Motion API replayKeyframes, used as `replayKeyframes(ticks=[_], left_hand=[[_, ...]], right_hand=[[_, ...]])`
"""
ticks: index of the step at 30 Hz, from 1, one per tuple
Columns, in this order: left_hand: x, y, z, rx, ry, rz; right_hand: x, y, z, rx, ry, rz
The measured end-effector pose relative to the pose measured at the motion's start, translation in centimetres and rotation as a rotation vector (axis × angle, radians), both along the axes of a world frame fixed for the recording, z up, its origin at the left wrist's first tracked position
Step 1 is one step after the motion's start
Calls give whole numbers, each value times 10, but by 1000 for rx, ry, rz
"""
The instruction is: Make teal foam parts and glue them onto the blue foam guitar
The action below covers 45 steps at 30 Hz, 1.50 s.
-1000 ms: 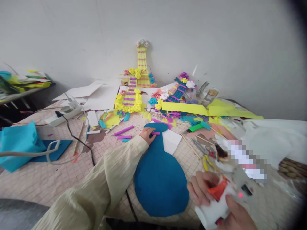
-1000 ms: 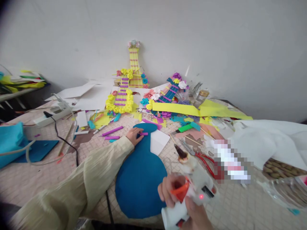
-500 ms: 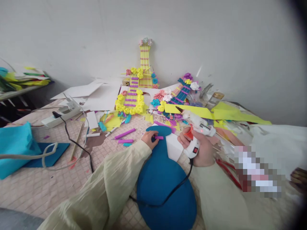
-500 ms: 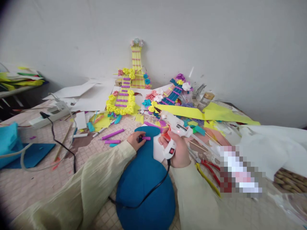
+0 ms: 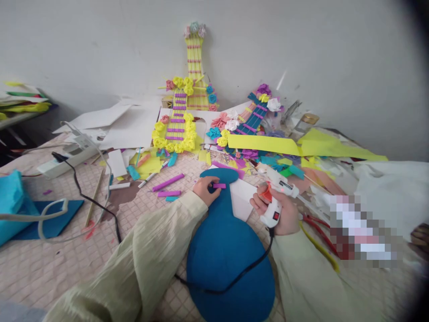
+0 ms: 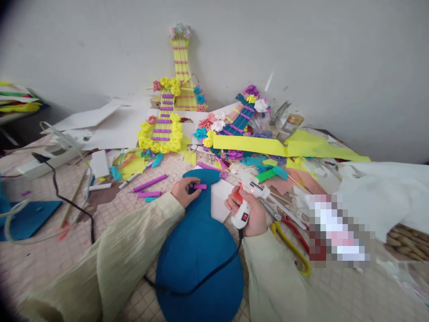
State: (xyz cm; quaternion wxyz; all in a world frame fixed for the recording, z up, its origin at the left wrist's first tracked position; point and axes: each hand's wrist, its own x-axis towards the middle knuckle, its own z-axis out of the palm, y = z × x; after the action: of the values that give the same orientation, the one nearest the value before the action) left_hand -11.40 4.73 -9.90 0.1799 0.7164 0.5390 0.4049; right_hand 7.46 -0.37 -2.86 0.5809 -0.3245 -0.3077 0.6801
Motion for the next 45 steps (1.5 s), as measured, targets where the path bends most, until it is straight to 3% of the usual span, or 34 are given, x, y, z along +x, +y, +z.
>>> replayKeyframes(ticks=[9, 20, 33, 45], left_hand=[[-1, 1, -1, -4, 12, 7], [0, -1, 9, 16, 46, 15], [-1, -1, 6, 21, 72, -17], [-2, 1, 4, 189, 158, -89]], right_hand=[[1, -2, -4, 12, -28, 32], [-1, -1, -2, -60, 29, 18], [0, -1, -4, -45, 33, 24], [-4, -3, -2, -94, 90, 35]])
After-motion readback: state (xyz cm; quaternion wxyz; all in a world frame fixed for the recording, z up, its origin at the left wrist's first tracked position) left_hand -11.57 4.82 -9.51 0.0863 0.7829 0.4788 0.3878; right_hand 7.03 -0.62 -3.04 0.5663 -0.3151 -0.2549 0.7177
